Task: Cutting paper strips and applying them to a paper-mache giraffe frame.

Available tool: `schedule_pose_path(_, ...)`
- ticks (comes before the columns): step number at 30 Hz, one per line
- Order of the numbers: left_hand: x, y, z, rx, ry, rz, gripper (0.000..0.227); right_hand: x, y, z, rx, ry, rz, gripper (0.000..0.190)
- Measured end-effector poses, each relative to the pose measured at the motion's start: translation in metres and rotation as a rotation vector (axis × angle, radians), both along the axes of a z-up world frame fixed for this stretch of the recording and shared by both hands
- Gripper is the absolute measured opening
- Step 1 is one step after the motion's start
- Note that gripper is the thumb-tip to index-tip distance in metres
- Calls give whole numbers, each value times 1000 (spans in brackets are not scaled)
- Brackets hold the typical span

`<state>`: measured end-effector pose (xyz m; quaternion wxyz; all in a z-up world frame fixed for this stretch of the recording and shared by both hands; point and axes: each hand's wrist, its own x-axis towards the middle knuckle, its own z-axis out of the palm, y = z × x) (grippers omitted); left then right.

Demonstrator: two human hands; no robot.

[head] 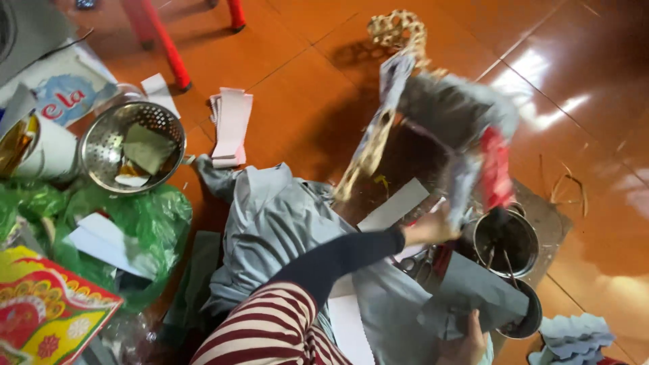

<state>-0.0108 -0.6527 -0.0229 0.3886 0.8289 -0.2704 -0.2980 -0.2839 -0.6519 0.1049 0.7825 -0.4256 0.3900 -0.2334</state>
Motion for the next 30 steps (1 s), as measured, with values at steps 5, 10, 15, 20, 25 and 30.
schedule_pose_path(5,125,-4,147,-652,312,-37,79,-9,1,-19,47,-126,1,40)
schedule_pose_path(10,185,56,265,-1314,594,-96,57,-6,-2,-28,-104,-91,30,44)
schedule_pose_path(15,145,173,192,-1658,894,-109,52,2,18,-11,-164,-89,93,50)
schedule_pose_path(20,69,237,64,-1573,1434,283,36,-1,8,-29,-208,-9,139,48)
schedule_pose_path(25,26,254,28,-1480,1600,345,39,4,23,-11,-231,116,112,42)
schedule_pose_path(30,12,264,28,-1384,1595,377,32,3,33,-6,-246,124,107,40)
